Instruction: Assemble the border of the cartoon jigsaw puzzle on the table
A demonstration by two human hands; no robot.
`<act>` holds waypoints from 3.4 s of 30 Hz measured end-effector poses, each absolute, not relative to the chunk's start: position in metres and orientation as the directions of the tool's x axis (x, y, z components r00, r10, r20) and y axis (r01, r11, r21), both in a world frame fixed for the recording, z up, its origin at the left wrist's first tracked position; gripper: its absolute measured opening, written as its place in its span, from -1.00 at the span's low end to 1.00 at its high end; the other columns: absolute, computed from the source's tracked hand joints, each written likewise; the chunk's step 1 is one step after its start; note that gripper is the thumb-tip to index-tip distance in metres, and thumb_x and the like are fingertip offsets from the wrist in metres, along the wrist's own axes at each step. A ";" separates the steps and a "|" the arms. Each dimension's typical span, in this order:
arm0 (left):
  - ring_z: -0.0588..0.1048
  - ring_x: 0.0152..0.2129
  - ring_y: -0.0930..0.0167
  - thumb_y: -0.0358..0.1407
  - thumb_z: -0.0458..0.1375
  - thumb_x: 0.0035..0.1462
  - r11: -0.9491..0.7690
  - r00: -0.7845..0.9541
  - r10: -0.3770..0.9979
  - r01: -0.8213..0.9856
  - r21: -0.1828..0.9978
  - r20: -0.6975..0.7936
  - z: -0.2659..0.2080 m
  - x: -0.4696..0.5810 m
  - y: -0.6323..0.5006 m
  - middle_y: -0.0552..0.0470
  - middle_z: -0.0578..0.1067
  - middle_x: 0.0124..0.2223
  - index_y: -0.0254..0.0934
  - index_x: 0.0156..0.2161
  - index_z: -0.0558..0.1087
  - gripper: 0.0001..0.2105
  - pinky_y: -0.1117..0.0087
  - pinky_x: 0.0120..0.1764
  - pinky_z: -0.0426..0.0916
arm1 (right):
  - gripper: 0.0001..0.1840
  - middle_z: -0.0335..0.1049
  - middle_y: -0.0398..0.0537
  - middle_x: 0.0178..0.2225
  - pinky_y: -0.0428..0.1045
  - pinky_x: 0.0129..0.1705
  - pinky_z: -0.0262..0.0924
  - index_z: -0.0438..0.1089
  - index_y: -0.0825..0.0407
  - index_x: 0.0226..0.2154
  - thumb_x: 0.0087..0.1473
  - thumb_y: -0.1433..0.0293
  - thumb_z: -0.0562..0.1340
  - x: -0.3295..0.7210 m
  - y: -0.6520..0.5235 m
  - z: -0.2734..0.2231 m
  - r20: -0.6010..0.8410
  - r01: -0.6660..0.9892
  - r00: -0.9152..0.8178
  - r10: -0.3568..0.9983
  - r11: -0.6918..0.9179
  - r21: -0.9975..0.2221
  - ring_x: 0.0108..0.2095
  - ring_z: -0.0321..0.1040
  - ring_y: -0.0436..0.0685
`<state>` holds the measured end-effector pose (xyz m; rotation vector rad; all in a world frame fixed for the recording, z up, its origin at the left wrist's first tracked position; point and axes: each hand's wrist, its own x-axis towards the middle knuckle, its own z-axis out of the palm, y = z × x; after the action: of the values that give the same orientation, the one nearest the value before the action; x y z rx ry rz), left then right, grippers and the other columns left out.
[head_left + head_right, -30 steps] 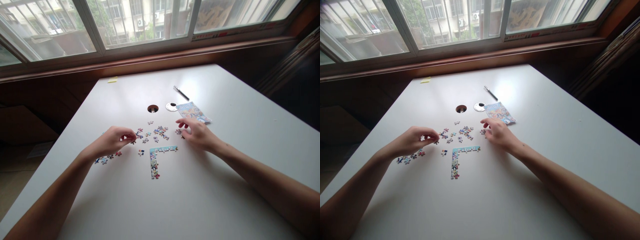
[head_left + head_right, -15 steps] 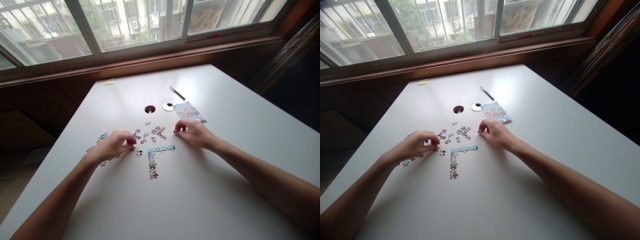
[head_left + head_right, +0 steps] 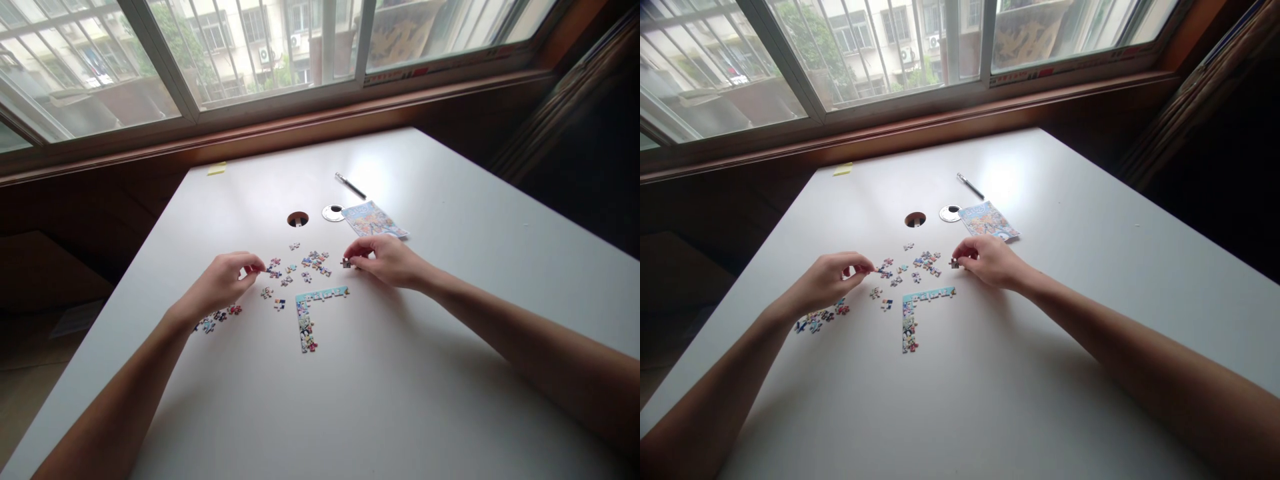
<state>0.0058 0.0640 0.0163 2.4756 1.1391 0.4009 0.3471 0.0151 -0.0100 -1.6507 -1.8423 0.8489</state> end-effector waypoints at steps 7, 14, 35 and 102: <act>0.52 -0.23 0.34 -0.31 0.13 0.21 -0.515 0.501 0.853 0.766 0.386 0.145 0.015 0.003 0.069 0.01 0.59 -0.18 -0.19 -0.23 0.60 -0.83 0.30 -0.14 0.42 | -0.80 0.53 -0.10 -0.37 0.01 -0.31 0.27 0.56 -0.06 -0.34 0.05 0.26 0.23 0.347 0.017 -0.010 -0.019 0.722 -0.156 0.988 0.101 -0.685 -0.38 0.38 0.07; 0.46 -0.13 0.26 -0.22 0.13 0.26 -0.545 0.521 0.837 0.760 0.355 0.169 0.003 0.008 0.068 -0.04 0.57 -0.13 -0.18 -0.12 0.60 -0.78 0.18 -0.04 0.37 | -0.81 0.52 -0.11 -0.41 0.00 -0.40 0.26 0.56 -0.09 -0.37 0.03 0.25 0.23 0.346 0.017 -0.013 -0.018 0.759 -0.183 0.983 0.130 -0.638 -0.42 0.38 0.08; 0.60 -0.24 0.35 -0.25 0.22 0.18 -0.244 0.506 0.861 0.493 0.835 -0.047 0.001 0.011 0.066 -0.09 0.63 -0.17 -0.29 -0.13 0.51 -0.81 0.32 -0.18 0.48 | -0.81 0.50 -0.12 -0.40 -0.03 -0.38 0.22 0.53 -0.07 -0.29 0.06 0.30 0.21 0.353 0.019 -0.020 0.054 0.809 -0.222 0.974 0.215 -0.548 -0.43 0.38 0.07; 0.54 -0.33 0.43 -0.36 0.15 0.21 -0.512 0.531 0.833 0.629 0.585 0.158 0.001 0.022 0.058 0.02 0.62 -0.15 -0.15 -0.09 0.57 -0.79 0.39 -0.25 0.43 | -0.77 0.52 -0.04 -0.34 0.02 -0.31 0.23 0.51 -0.02 -0.24 0.16 0.34 0.14 0.350 0.017 -0.018 0.158 0.797 -0.363 0.918 0.394 -0.458 -0.35 0.41 0.11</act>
<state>0.0219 0.0577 0.0009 2.3100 1.1899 0.5914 0.3502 0.0166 -0.0180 -1.4800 -2.2706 0.4297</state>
